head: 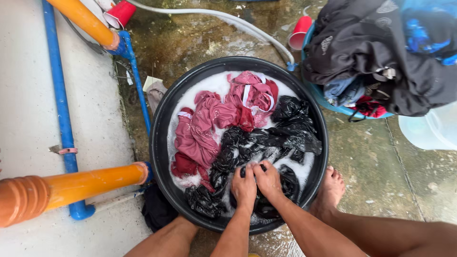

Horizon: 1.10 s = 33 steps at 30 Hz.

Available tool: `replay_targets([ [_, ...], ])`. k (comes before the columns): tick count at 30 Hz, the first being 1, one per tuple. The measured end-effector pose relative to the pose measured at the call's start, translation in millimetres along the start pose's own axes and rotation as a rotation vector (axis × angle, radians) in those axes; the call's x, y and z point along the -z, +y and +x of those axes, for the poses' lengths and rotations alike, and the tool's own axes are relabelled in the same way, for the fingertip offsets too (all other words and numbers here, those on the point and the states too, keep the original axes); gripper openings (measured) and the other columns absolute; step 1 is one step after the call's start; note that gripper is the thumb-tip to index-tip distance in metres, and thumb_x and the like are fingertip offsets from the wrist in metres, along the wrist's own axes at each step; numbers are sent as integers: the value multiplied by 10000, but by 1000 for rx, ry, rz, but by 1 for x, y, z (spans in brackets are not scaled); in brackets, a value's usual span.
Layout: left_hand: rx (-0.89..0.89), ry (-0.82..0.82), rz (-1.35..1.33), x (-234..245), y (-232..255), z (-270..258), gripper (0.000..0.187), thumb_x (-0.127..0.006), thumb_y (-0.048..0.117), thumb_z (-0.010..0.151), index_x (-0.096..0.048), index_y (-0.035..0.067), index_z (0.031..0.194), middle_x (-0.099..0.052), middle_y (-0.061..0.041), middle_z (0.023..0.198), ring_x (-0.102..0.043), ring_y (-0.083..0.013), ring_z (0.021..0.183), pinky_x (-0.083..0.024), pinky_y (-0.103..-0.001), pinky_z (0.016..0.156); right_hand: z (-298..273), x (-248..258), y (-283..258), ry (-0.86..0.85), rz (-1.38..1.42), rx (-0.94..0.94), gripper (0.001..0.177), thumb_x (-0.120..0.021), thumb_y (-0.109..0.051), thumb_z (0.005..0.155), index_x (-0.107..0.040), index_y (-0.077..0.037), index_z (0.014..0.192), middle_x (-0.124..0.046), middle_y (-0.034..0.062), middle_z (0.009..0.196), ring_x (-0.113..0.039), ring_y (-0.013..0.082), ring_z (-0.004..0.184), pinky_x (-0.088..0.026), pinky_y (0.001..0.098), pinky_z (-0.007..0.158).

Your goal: The person washes clothes by dispensing detergent powder from a packet and scrubbing the garments in a basin of water by hand.

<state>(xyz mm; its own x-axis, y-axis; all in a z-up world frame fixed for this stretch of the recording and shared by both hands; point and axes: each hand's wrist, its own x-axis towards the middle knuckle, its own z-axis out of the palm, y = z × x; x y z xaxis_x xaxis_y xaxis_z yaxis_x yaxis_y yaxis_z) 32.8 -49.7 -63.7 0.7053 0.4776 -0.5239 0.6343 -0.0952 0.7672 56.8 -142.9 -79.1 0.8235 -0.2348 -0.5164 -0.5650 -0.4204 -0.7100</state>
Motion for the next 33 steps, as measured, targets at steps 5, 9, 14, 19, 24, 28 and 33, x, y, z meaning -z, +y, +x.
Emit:
replay_targets([
  [5,-204,-81,221,7,-54,2,625,-500,469,952,-484,14,1379,-582,-267,1323,-575,-461,1186,-450,-506,947,29,-10,58,-120,-143,387,556,-745,-371,879,-549,39,1200,-657,238,1026,-661,411,957,-511,474,850],
  [9,43,-416,727,-6,-79,33,459,-384,361,1055,-546,90,1389,-534,-241,1406,-520,-460,1276,-395,-526,1081,78,-56,111,-280,-646,421,543,-733,-392,897,-556,4,1224,-643,190,1097,-631,366,1020,-490,470,890],
  [14,319,-498,219,-7,-86,56,598,-335,392,1005,-690,-8,1275,-735,-223,1314,-688,-318,1214,-476,-436,1058,92,-56,106,-455,-378,-10,528,-719,-419,920,-565,-41,1255,-625,131,1186,-593,310,1099,-464,466,939],
  [19,174,-59,-399,2,-30,-2,760,-633,571,976,-397,25,1449,-419,-164,1498,-405,-283,1376,-306,-425,1132,41,-23,64,-400,417,-409,514,-704,-445,943,-574,-85,1286,-607,71,1274,-555,253,1178,-438,461,988],
  [24,48,133,-256,13,62,-43,586,-604,553,905,-715,10,1094,-740,-196,1089,-691,-313,985,-517,-415,871,-12,-16,20,-137,700,109,477,-630,-439,986,-734,-18,1186,-751,99,1161,-652,189,1037,-510,313,919],
  [28,-32,160,-257,21,79,-47,498,-583,487,924,-742,16,960,-753,-156,811,-694,-260,711,-526,-410,677,-19,9,-8,203,-374,700,263,-537,-248,1116,-704,-46,1138,-691,121,1016,-647,261,943,-515,392,825],
  [33,-52,83,-333,14,57,-23,411,-635,344,873,-686,-62,843,-676,-214,707,-591,-262,632,-501,-432,622,-22,18,-20,287,-292,911,158,-665,-141,890,-734,-37,986,-693,160,932,-661,234,796,-523,377,702],
])
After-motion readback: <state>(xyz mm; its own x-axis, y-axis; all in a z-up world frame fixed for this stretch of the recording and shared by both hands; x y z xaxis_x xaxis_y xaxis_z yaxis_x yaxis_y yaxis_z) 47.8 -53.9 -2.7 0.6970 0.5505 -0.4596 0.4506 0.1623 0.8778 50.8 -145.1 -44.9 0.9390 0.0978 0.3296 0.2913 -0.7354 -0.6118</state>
